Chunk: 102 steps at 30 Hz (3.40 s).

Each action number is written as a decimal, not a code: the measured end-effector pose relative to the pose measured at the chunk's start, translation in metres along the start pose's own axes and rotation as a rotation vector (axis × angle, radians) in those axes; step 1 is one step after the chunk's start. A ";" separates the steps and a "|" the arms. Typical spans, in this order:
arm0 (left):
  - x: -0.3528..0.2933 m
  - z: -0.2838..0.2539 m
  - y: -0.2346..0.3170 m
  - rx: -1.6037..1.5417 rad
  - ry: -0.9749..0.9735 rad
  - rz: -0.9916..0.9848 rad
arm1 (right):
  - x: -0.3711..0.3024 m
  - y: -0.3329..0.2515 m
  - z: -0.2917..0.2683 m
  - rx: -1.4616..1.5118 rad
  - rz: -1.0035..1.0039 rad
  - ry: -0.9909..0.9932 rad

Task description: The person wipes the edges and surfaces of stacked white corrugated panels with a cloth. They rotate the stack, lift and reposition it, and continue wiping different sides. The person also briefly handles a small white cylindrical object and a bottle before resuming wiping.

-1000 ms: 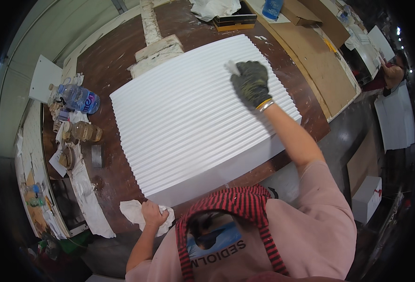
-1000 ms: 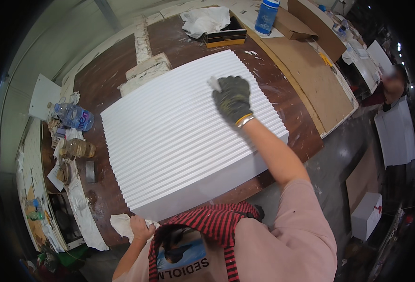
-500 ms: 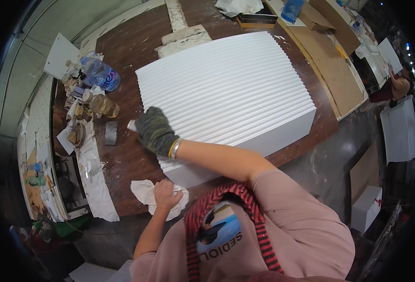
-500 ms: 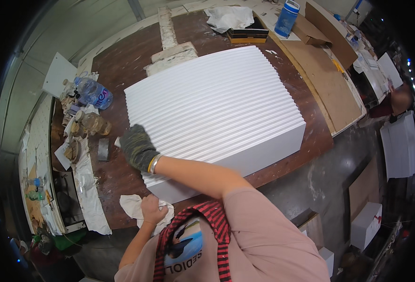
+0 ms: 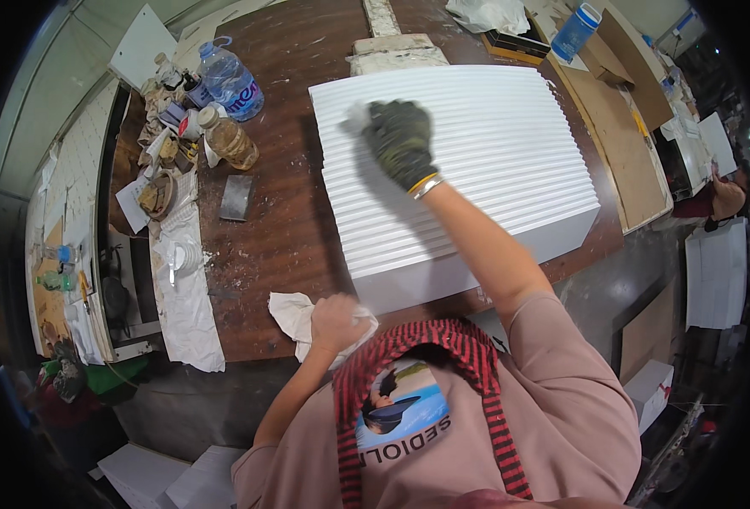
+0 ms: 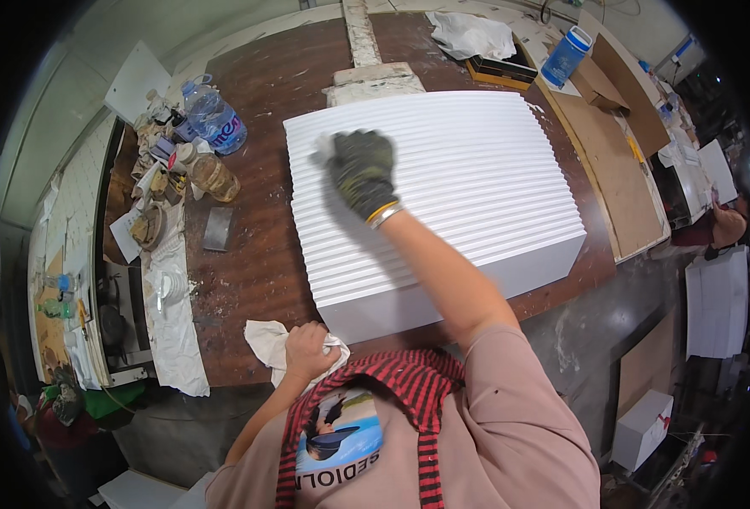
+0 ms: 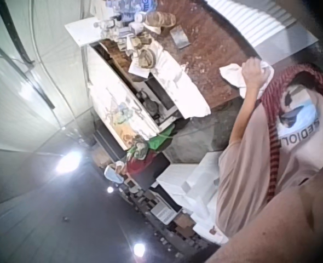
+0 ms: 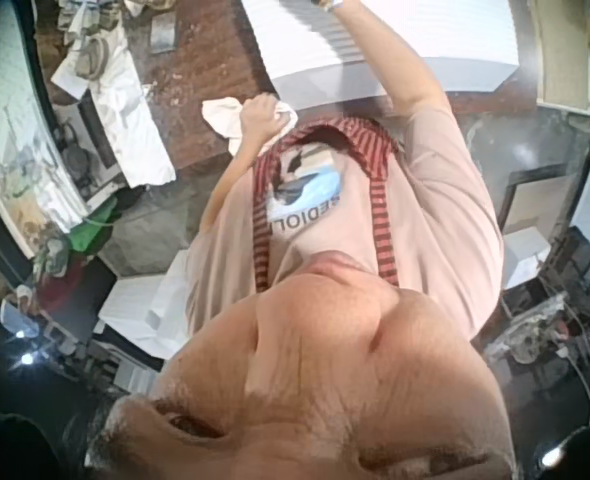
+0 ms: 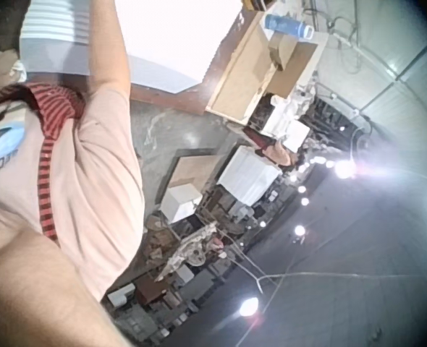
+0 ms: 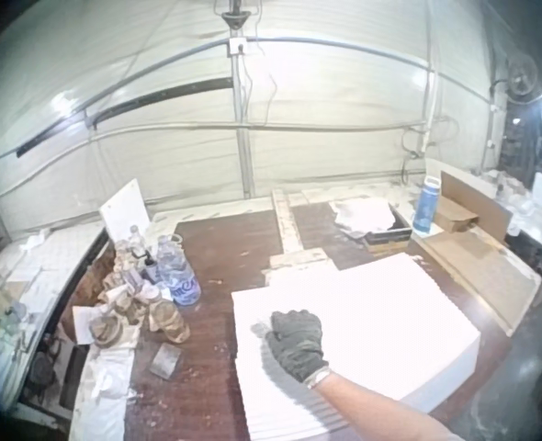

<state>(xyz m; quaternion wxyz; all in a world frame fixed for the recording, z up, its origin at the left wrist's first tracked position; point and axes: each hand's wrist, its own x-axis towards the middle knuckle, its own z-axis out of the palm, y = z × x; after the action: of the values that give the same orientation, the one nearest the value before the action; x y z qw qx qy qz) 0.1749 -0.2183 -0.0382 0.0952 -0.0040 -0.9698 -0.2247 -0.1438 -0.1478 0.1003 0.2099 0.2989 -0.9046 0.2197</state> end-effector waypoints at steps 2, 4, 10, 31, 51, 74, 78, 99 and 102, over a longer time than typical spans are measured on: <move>0.002 -0.002 0.001 -0.043 0.027 0.020 | -0.004 -0.021 0.006 0.002 -0.227 -0.100; 0.004 -0.005 0.001 -0.057 0.023 0.024 | -0.001 -0.022 0.008 0.000 -0.125 -0.058; 0.005 -0.007 -0.002 -0.103 0.014 0.012 | 0.016 0.007 0.017 -0.008 0.142 0.163; 0.006 -0.007 -0.008 -0.107 0.029 0.048 | 0.043 0.006 0.048 -0.105 0.064 0.043; 0.008 -0.015 -0.003 -0.103 -0.076 0.005 | 0.098 0.009 0.125 0.014 -0.095 0.115; -0.025 0.022 -0.029 0.114 -0.101 0.041 | 0.089 0.309 0.008 -0.200 0.227 0.184; -0.031 0.026 -0.034 0.177 -0.100 0.070 | 0.093 0.398 -0.013 -0.446 0.381 0.069; -0.025 0.026 -0.030 0.161 -0.051 0.054 | 0.043 -0.026 0.082 0.310 -0.120 -0.185; -0.015 0.016 -0.019 0.107 -0.084 0.020 | 0.049 0.021 0.065 0.221 -0.036 -0.170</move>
<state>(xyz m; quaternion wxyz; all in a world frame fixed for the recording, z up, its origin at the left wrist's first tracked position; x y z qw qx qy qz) 0.1853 -0.2281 -0.0631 0.0567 -0.0179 -0.9834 -0.1712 -0.2091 -0.1887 0.0663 0.1021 0.3537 -0.8840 0.2881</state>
